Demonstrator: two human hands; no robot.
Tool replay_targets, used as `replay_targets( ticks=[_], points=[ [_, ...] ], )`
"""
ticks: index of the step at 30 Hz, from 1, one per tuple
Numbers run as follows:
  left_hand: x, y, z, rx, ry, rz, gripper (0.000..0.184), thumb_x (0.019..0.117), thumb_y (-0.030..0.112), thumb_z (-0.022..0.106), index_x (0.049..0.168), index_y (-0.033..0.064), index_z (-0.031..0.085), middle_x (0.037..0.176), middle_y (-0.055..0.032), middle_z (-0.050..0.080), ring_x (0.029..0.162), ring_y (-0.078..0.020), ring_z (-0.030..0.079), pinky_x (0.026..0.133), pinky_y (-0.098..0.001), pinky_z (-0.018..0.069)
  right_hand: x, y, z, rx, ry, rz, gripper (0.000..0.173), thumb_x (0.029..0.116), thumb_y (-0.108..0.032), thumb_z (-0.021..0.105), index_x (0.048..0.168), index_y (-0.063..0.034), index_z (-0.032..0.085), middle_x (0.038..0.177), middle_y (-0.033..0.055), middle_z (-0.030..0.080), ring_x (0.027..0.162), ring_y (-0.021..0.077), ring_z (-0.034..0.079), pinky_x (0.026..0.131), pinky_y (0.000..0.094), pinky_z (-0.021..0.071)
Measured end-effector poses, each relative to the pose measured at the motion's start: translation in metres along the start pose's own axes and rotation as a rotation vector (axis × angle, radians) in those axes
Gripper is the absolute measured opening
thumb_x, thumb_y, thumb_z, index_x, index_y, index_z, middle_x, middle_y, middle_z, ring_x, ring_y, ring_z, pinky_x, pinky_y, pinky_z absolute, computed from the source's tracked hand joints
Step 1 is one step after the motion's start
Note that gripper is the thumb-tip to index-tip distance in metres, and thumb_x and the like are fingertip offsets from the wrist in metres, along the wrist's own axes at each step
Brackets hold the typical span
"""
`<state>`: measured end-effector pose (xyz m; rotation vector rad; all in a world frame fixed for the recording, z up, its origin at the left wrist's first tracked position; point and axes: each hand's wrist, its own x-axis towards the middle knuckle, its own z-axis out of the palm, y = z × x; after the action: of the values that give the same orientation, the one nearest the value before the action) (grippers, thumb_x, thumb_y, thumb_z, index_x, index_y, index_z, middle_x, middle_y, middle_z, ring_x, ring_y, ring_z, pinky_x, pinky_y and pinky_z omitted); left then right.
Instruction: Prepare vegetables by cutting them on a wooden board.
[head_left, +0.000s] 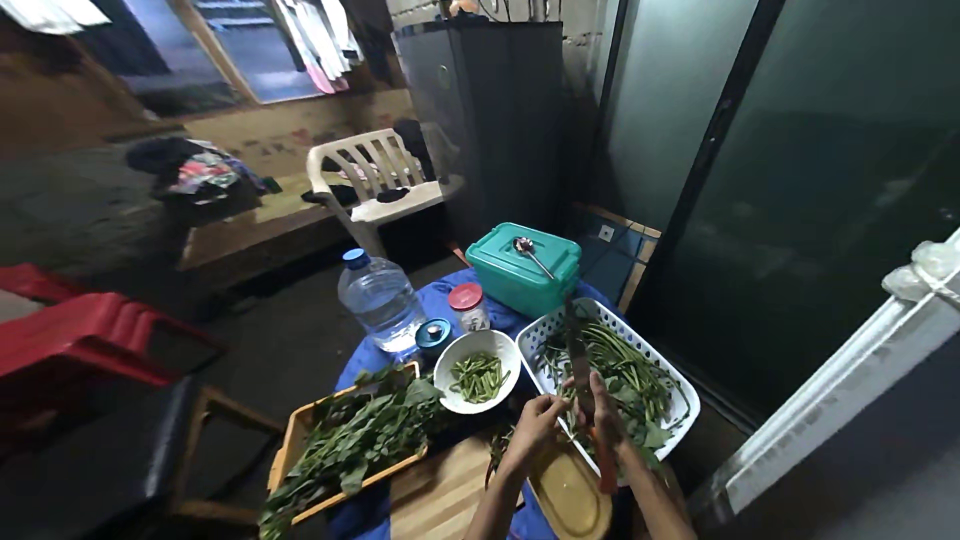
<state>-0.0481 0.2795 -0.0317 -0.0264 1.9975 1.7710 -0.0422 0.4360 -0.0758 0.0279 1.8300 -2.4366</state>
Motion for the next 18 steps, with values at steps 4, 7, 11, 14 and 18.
replay_targets(
  ticks=[4,7,11,14,18],
  points=[
    [-0.002,-0.005,-0.004,-0.052,-0.026,-0.007,0.020,0.1068,0.018,0.054,0.099,0.0046,0.066,0.069,0.0048,0.054,0.052,-0.0022,0.044,0.050,-0.0185,0.0398,0.000,0.000,0.007,-0.003,0.088,0.063,0.064,0.1085,-0.042,0.007,0.102,-0.0028,0.057,0.055,-0.0048,0.051,0.042,0.0050,0.047,0.043,0.0227,0.0464],
    [-0.003,-0.009,-0.004,-0.056,-0.020,-0.002,0.018,0.1057,0.018,0.055,0.098,0.0045,0.066,0.071,0.0046,0.055,0.053,-0.0019,0.044,0.050,-0.0189,0.0390,0.002,0.000,0.013,-0.168,0.172,0.076,0.065,0.1099,-0.042,0.009,0.095,-0.0025,0.058,0.056,-0.0034,0.047,0.044,0.0082,0.045,0.046,0.0275,0.0467],
    [-0.006,-0.022,-0.018,0.176,0.169,0.085,0.022,0.1036,0.022,0.060,0.105,0.0015,0.069,0.088,-0.0054,0.065,0.073,-0.0109,0.059,0.069,-0.0296,0.0504,0.006,0.002,0.007,-0.530,0.236,-0.035,0.066,0.1109,-0.042,0.019,0.104,0.0053,0.065,0.066,0.0080,0.057,0.053,0.0187,0.055,0.055,0.0414,0.0534],
    [-0.001,-0.041,-0.041,0.488,0.306,0.106,0.029,0.1037,0.022,0.057,0.113,-0.0021,0.070,0.109,-0.0189,0.069,0.102,-0.0287,0.068,0.094,-0.0459,0.0541,0.008,-0.007,0.005,-0.684,0.251,-0.001,0.060,0.1117,-0.039,0.026,0.122,0.0051,0.064,0.079,0.0177,0.065,0.064,0.0300,0.062,0.064,0.0519,0.0554],
    [-0.008,-0.064,-0.079,0.665,0.348,-0.055,0.037,0.1059,0.031,0.054,0.122,0.0013,0.070,0.125,-0.0215,0.065,0.116,-0.0349,0.065,0.100,-0.0521,0.0513,0.011,-0.019,0.006,-0.747,0.243,0.196,0.064,0.1111,-0.049,0.022,0.156,-0.0062,0.037,0.076,0.0163,0.065,0.060,0.0283,0.062,0.060,0.0489,0.0552]
  ],
)
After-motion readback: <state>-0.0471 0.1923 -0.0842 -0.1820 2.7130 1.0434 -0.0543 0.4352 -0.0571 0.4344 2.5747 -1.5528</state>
